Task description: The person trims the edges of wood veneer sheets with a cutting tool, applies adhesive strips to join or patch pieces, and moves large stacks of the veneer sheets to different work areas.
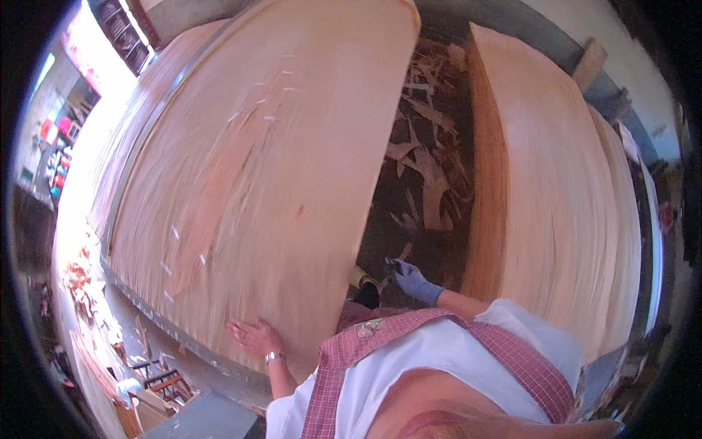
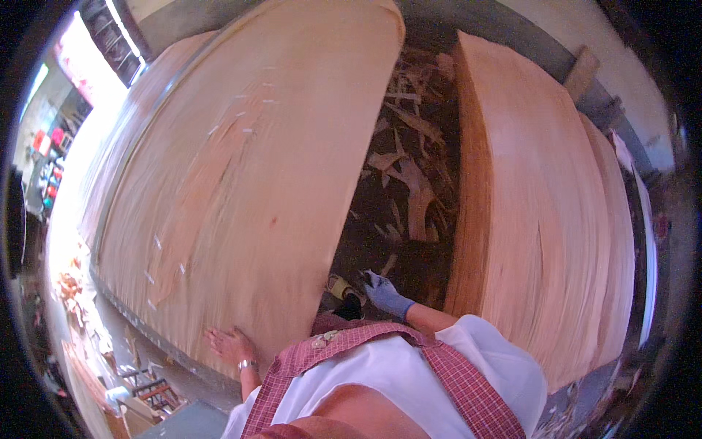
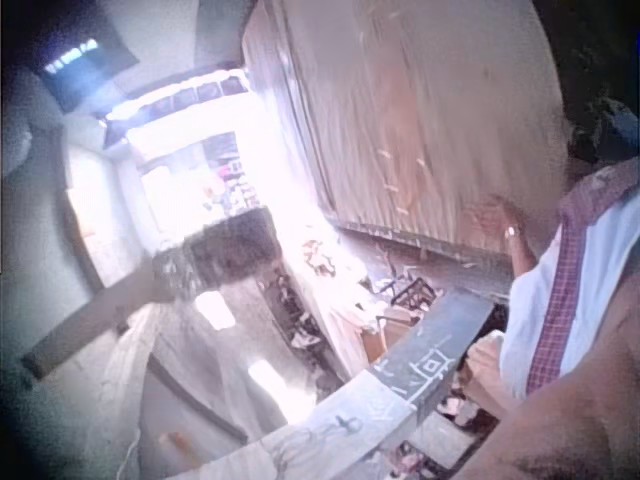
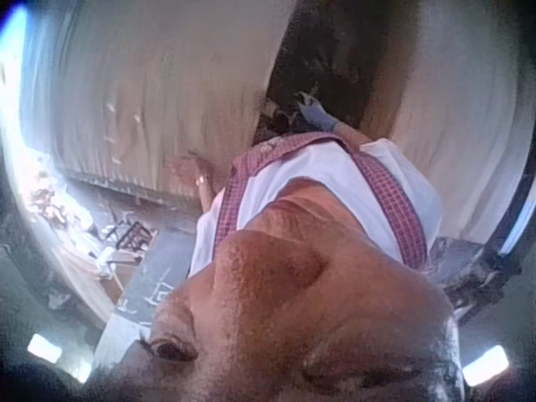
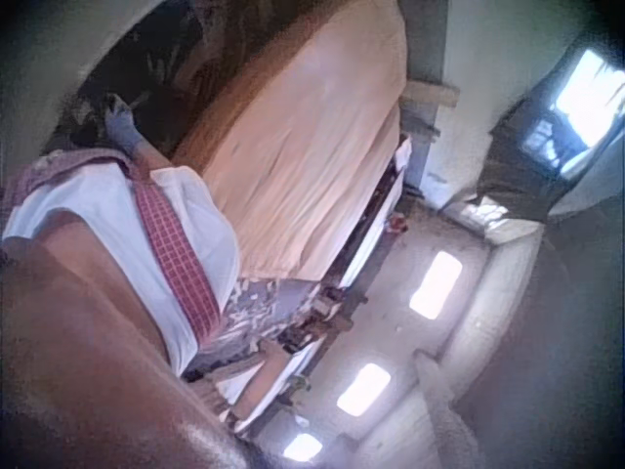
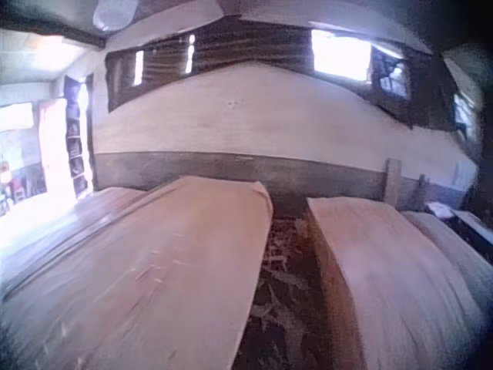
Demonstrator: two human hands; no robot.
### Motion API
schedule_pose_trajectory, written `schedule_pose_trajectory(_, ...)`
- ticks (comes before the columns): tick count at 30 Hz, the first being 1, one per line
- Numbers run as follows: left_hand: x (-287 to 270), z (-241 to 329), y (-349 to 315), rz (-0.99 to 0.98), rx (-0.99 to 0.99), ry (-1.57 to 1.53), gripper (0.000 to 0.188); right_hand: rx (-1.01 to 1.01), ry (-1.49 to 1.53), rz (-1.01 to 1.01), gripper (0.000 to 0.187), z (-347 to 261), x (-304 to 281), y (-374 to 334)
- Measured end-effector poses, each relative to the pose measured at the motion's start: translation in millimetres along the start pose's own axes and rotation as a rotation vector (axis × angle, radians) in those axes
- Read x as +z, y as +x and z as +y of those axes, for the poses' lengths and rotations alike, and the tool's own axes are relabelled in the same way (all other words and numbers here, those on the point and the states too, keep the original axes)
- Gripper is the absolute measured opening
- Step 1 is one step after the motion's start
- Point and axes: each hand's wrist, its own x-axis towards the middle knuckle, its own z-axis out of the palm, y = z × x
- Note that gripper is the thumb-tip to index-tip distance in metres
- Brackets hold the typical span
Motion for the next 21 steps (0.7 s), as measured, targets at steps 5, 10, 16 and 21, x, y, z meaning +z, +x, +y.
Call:
schedule_pose_trajectory(5,3.9,-7.6,7.5,-0.125,0.015,-0.05,0.075,-0.101,0.103,0.099,0.039,13.1,75.2,-61.8)
schedule_pose_trajectory(10,-18.9,-29.3,24.5,-0.228,0.099,-0.195,0.078,-0.127,0.347,-0.028,0.025,-20.7,121.9,-164.9)
schedule_pose_trajectory(16,-32.5,-45.6,44.0,-0.424,0.273,-0.235,0.08,0.085,0.612,-0.36,0.023,-20.8,178.4,-217.9)
schedule_pose_trajectory(21,-8.9,-132.1,131.2,-0.106,0.437,-0.355,0.078,0.053,0.529,-0.336,0.027,-141.4,209.6,-211.9)
